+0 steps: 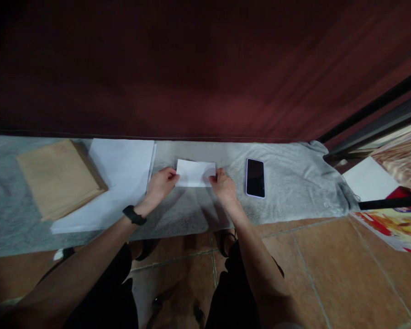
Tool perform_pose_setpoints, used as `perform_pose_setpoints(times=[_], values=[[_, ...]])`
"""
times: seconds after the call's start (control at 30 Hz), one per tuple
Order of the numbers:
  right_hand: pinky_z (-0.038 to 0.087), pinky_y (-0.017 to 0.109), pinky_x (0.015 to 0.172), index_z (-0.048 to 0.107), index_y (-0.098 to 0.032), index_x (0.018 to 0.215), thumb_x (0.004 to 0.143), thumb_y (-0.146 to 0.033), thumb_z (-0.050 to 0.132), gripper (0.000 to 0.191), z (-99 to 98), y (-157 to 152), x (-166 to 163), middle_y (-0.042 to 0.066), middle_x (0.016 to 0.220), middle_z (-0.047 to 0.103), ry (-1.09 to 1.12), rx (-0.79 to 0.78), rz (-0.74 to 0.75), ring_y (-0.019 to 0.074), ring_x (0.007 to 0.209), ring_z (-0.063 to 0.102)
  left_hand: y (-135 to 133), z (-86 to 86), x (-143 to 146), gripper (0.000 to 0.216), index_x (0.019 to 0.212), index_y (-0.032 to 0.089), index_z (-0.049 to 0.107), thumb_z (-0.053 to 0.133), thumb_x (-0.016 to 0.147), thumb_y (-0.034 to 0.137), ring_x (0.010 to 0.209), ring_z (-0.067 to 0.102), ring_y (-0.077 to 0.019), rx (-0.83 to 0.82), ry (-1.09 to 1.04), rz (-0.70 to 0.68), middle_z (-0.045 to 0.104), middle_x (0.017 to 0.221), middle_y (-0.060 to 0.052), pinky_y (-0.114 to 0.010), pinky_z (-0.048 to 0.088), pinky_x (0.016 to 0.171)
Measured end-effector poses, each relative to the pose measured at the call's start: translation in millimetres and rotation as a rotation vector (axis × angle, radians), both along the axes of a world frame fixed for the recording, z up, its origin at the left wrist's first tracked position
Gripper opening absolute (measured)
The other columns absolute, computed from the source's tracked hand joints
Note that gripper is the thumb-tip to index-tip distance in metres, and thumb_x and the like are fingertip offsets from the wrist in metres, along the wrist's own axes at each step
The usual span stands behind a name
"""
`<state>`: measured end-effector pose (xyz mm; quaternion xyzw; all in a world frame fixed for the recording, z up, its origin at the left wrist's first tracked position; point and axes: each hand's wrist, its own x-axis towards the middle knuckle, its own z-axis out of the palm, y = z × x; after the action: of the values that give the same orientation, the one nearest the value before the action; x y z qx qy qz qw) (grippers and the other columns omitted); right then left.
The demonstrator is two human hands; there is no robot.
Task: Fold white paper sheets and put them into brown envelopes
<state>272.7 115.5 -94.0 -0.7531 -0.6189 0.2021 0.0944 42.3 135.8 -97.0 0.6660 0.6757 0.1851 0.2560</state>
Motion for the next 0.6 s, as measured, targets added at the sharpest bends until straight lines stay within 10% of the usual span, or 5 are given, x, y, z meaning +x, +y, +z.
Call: perform_pose_setpoints(times=[0.6], values=[[0.049,0.034,0.081,0.056,-0.019,0.127,0.097,-0.035,0.055,0.034,0.2,-3.3,-0.8,0.010,0.100,0.075,0.005,-0.001,-0.006,0.0281,0.096,0.071,6.0,6.6,6.2,0.017,0.089,0.022,0.074,0.059,0.086,0.027,0.086,0.071,-0.0267,-0.068,0.183,-0.034,0.078,0.093,-0.009,-0.032,0.048,0.068]])
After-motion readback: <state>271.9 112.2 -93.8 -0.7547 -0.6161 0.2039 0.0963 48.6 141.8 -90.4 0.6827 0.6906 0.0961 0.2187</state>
